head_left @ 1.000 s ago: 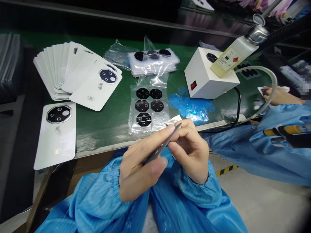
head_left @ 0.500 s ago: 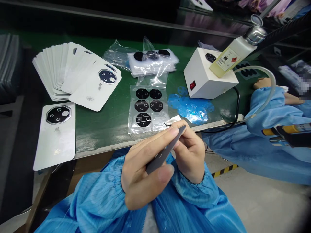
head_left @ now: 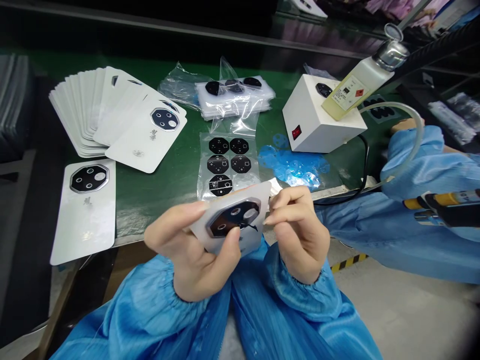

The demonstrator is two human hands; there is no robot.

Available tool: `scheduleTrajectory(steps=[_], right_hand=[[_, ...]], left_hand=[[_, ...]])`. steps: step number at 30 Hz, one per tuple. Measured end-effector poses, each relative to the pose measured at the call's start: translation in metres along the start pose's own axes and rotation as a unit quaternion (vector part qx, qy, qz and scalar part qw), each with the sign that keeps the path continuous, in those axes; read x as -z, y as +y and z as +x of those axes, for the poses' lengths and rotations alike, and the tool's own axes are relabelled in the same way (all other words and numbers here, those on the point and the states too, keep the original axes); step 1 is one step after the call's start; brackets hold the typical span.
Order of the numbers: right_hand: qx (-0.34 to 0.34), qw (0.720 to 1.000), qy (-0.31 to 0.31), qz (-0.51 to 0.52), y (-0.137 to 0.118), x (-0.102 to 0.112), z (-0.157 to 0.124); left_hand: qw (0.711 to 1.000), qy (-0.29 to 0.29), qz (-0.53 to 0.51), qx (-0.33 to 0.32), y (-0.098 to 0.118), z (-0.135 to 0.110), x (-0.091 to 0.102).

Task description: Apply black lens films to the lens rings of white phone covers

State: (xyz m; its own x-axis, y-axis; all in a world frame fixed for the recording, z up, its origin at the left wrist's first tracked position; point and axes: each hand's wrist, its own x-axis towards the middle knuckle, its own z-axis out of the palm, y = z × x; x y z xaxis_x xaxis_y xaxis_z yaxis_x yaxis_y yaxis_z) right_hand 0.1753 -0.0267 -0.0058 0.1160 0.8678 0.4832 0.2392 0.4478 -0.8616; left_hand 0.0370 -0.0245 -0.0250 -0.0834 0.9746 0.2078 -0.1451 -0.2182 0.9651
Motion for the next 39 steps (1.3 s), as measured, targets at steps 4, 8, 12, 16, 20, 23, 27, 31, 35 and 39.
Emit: scheduleTrajectory(steps=[4, 8, 12, 16, 20, 23, 27, 31, 35, 39], right_hand=[[0.029, 0.998, -0.033, -0.052, -0.002, 0.005, 0.002], [0.017, 0.998, -0.037, -0.056, -0.001, 0.003, 0.002], [-0.009, 0.996, -0.034, -0.079, -0.003, 0.001, 0.002], [-0.02, 0.996, -0.029, -0.083, -0.005, 0.0, 0.003], [-0.013, 0.995, -0.022, -0.1, -0.006, -0.002, 0.003], [-0.012, 0.994, -0.017, -0.104, -0.005, -0.004, 0.003], [-0.04, 0.999, -0.008, -0.031, -0.003, -0.006, 0.002], [-0.117, 0.986, -0.011, 0.119, 0.002, -0.005, 0.001], [-0.177, 0.959, -0.015, 0.22, 0.007, -0.001, 0.001], [-0.202, 0.951, -0.008, 0.233, 0.009, 0.001, 0.003]], left_hand=[[0.993, 0.029, 0.062, -0.092, 0.008, 0.006, -0.002], [0.998, -0.038, -0.032, -0.029, 0.015, 0.01, -0.005], [0.994, -0.055, -0.09, 0.02, 0.016, 0.01, -0.006], [0.983, -0.082, -0.156, 0.06, 0.018, 0.009, -0.008], [0.975, -0.087, -0.195, 0.06, 0.017, 0.009, -0.008], [0.986, -0.08, -0.143, 0.037, 0.015, 0.009, -0.007], [0.999, -0.049, 0.009, -0.013, 0.016, 0.011, -0.008], [0.998, -0.057, 0.008, -0.009, 0.017, 0.013, -0.009], [0.996, -0.071, -0.04, 0.019, 0.015, 0.012, -0.006], [0.996, -0.085, 0.014, 0.004, 0.015, 0.012, -0.005]])
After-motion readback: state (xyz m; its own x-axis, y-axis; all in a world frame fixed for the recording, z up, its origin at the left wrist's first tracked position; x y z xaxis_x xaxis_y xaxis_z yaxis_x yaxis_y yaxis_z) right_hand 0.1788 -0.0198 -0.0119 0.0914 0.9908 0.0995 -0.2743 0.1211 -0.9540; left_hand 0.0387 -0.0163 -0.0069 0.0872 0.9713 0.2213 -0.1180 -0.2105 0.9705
